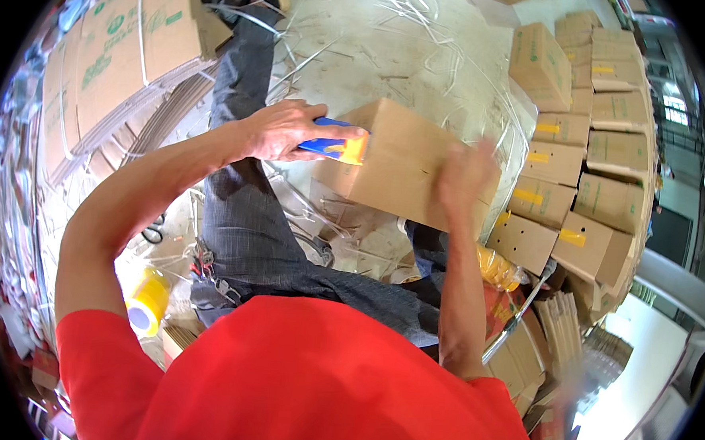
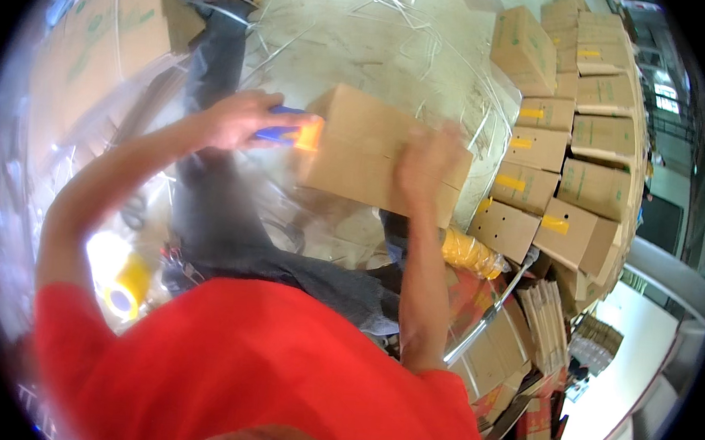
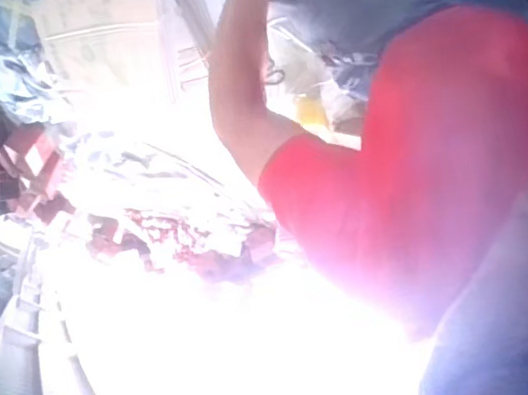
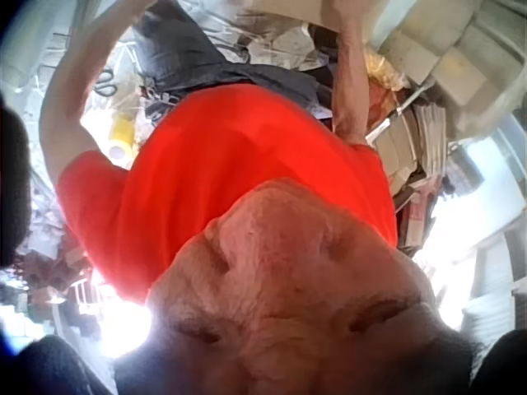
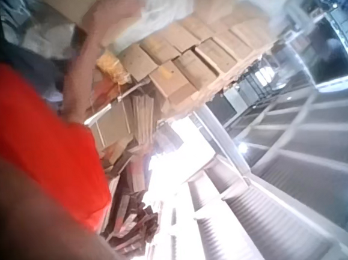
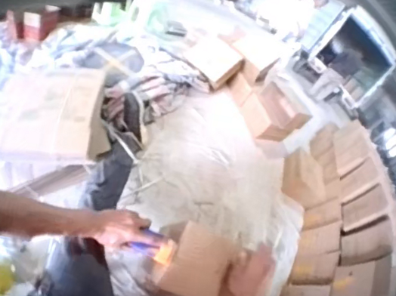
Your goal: The person sits on the floor and repeatedly folds flat cardboard sheets into small boxes. They use a handheld tape dispenser to seal the box seams and place the finished boxes into a pile nearby.
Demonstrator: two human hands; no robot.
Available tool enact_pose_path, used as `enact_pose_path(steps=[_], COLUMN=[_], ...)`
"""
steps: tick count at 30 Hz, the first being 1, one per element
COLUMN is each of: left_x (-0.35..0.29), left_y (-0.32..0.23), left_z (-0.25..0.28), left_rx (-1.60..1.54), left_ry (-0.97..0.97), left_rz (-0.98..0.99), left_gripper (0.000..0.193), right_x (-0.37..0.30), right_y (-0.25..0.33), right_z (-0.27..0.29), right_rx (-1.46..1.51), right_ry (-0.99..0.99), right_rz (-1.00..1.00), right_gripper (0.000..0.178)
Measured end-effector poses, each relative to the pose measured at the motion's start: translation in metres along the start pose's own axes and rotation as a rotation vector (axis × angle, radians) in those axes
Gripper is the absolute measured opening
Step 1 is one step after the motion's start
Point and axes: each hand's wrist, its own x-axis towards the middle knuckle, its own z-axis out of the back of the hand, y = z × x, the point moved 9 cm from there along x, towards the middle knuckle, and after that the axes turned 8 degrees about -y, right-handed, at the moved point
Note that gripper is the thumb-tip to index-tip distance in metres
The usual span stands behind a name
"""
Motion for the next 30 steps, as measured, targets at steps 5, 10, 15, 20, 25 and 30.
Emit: enact_pose_path(steps=[5, 10, 15, 20, 25, 30], left_x=[0.011, 0.017, 0.011, 0.005, 0.028, 0.07], left_y=[0.016, 0.048, 0.088, 0.107, 0.088, 0.045], left_z=[-0.023, -0.045, -0.092, -0.106, -0.093, -0.131], left_rx=[-0.101, -0.154, -0.105, -0.096, 0.148, 0.544], left_ry=[-0.083, -0.113, -0.011, -0.003, 0.189, 0.528], left_rz=[-0.022, -0.072, -0.073, -0.079, -0.049, -0.103], left_gripper=[0.083, 0.081, 0.085, 0.084, 0.061, 0.021], right_x=[-0.024, -0.028, -0.023, -0.021, -0.021, -0.021], right_y=[-0.122, -0.13, -0.131, -0.127, -0.124, -0.126], right_z=[0.015, 0.01, 0.009, 0.008, 0.007, 0.007], right_rx=[-0.064, -0.089, -0.101, -0.069, -0.068, -0.098], right_ry=[0.04, 0.013, 0.019, 0.02, 0.022, 0.053], right_rz=[-0.366, -0.358, -0.384, -0.326, -0.334, -0.332], right_gripper=[0.067, 0.067, 0.066, 0.071, 0.072, 0.071])
